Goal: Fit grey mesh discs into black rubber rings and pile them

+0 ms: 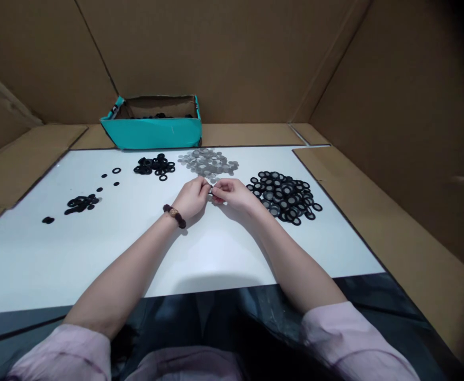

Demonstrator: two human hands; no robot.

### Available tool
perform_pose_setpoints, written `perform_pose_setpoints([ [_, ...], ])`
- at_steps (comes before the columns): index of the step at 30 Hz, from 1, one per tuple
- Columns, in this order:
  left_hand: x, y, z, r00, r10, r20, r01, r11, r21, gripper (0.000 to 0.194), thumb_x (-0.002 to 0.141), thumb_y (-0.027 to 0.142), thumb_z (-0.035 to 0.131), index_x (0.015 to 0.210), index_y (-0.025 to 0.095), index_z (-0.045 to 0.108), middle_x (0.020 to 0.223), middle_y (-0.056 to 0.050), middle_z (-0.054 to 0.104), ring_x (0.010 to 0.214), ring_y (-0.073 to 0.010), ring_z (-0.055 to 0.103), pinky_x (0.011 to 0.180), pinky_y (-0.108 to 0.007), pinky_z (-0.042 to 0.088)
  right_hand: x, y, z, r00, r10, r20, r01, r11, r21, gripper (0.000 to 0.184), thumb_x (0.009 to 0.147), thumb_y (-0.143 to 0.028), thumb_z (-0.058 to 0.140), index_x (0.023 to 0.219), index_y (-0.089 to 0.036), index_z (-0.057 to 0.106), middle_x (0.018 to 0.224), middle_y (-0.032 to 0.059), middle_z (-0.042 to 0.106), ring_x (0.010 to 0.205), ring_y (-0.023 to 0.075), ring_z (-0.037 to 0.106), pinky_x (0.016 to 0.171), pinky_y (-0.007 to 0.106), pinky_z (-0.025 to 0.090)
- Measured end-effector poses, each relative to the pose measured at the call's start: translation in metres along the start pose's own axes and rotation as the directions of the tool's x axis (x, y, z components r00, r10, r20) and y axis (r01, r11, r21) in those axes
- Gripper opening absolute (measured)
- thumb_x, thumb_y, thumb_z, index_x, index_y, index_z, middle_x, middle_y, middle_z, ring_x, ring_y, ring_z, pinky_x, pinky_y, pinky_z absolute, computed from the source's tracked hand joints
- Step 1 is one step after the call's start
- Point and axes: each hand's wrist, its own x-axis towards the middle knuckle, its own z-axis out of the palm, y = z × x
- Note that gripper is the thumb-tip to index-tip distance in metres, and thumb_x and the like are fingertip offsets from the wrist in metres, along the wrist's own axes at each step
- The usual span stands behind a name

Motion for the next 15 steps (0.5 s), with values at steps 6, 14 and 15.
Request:
perform_pose_setpoints([
  [6,0.0,0.003,0.006,0.989,-0.071,-0.126,0.057,0.992,-0.112,0.016,0.082,0.024,0.042,0.067,0.02,0.043,0.063,0.0,0.051,0.063,-0.0149,0.048,0.063,-0.028,0.038,-0.002,0.001,0.014,0.989,0.031,-0.145,-0.006,0.985,0.175,0.031,0.069,-0.034,0.071,0.058,-0.017,0.048,0.048,-0.0023,0.051,0.044,0.0071,0.046,0.046,0.022,0.04],
  [14,0.003,-0.003,-0.001,0.984,-0.113,0.137,0.16,0.895,-0.415,0.01,0.068,0.024,0.055,0.061,0.017,0.052,0.056,0.0,0.052,0.054,-0.011,0.047,0.05,-0.024,0.035,0.003,0.001,0.008,0.986,0.127,-0.107,-0.114,0.986,0.12,0.035,0.076,-0.038,0.067,0.055,-0.016,0.049,0.042,-0.0018,0.048,0.038,0.0069,0.044,0.04,0.02,0.037],
  [15,0.004,-0.004,-0.003,0.982,-0.118,0.15,0.171,0.892,-0.419,0.009,0.066,0.023,0.056,0.062,0.016,0.054,0.056,0.0,0.053,0.053,-0.0108,0.046,0.048,-0.024,0.034,0.003,0.0,0.006,0.986,0.149,-0.078,-0.14,0.985,0.104,0.035,0.076,-0.036,0.067,0.054,-0.016,0.049,0.042,-0.0013,0.049,0.038,0.0072,0.045,0.04,0.02,0.038],
])
